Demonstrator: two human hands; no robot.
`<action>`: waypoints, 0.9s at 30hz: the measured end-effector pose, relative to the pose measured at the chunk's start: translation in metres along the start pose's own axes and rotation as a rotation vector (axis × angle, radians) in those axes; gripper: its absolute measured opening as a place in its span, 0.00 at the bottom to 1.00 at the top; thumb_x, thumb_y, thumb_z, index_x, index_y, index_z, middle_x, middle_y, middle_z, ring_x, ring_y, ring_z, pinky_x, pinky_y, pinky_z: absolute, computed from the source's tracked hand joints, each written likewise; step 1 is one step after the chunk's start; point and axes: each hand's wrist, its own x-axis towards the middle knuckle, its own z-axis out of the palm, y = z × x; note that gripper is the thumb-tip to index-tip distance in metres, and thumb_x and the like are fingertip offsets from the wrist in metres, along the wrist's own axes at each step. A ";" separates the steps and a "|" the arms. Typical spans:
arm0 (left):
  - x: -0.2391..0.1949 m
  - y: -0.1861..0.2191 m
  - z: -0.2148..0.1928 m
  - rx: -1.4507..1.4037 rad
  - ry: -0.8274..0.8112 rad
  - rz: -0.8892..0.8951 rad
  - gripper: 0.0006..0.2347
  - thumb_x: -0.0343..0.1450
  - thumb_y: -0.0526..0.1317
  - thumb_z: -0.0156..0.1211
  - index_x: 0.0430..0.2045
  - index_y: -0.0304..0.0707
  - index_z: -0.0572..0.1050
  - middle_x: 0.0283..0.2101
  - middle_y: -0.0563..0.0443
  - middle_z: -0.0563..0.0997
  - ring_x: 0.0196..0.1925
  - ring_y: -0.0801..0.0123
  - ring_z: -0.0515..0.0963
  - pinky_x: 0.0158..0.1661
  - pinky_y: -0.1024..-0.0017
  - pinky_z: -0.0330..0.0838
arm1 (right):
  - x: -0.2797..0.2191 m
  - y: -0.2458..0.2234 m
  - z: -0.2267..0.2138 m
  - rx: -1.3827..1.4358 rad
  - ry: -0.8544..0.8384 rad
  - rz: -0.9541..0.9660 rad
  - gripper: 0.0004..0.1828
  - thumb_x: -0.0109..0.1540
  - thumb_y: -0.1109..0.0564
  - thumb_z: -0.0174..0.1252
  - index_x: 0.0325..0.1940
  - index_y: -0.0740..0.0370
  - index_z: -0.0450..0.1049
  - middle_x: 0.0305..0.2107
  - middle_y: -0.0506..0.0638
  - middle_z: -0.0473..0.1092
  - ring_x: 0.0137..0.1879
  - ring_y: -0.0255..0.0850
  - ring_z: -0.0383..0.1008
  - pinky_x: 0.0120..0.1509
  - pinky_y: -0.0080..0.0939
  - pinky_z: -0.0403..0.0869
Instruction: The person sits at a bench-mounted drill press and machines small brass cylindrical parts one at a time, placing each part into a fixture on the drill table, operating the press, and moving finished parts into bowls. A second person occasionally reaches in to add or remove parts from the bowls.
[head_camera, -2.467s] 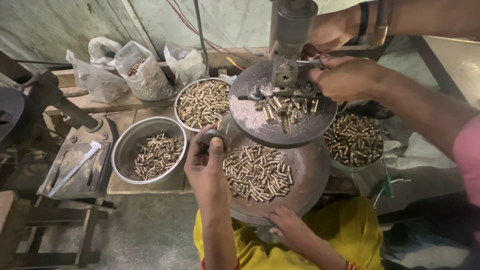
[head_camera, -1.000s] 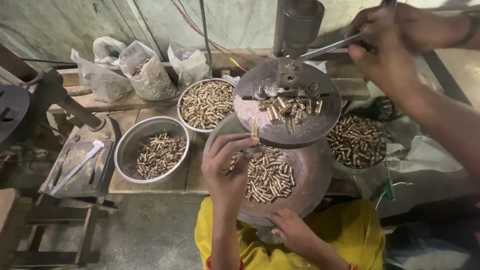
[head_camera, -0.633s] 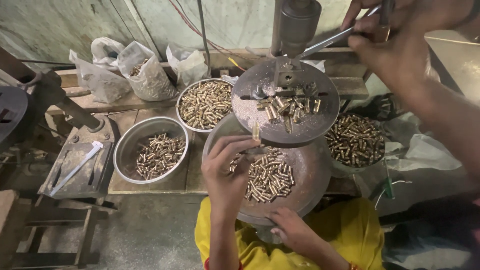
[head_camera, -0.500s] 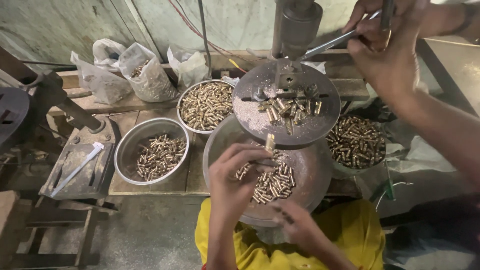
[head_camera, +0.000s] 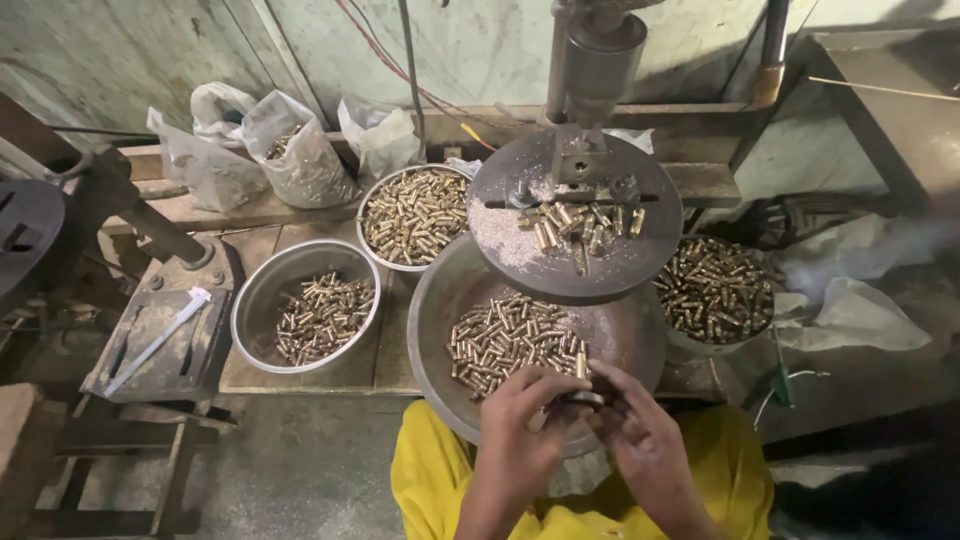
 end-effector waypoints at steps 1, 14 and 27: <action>0.000 0.002 0.000 -0.021 -0.022 -0.038 0.14 0.59 0.24 0.69 0.37 0.36 0.83 0.36 0.45 0.83 0.39 0.60 0.85 0.40 0.69 0.78 | -0.001 -0.003 0.000 -0.068 0.046 0.016 0.31 0.62 0.72 0.56 0.70 0.68 0.64 0.51 0.53 0.73 0.55 0.34 0.74 0.58 0.33 0.72; 0.145 -0.004 0.013 0.092 0.244 0.340 0.11 0.66 0.26 0.68 0.39 0.35 0.81 0.38 0.45 0.84 0.40 0.60 0.85 0.43 0.66 0.77 | -0.008 -0.027 0.006 -0.304 -0.006 0.008 0.21 0.59 0.70 0.59 0.57 0.65 0.75 0.43 0.51 0.77 0.48 0.38 0.80 0.53 0.36 0.76; 0.180 -0.005 0.020 0.356 0.166 0.376 0.15 0.67 0.22 0.57 0.44 0.36 0.78 0.42 0.43 0.80 0.45 0.56 0.84 0.45 0.62 0.77 | 0.000 0.005 0.000 -0.457 -0.128 -0.112 0.21 0.55 0.71 0.62 0.51 0.60 0.78 0.45 0.51 0.78 0.52 0.43 0.82 0.53 0.38 0.79</action>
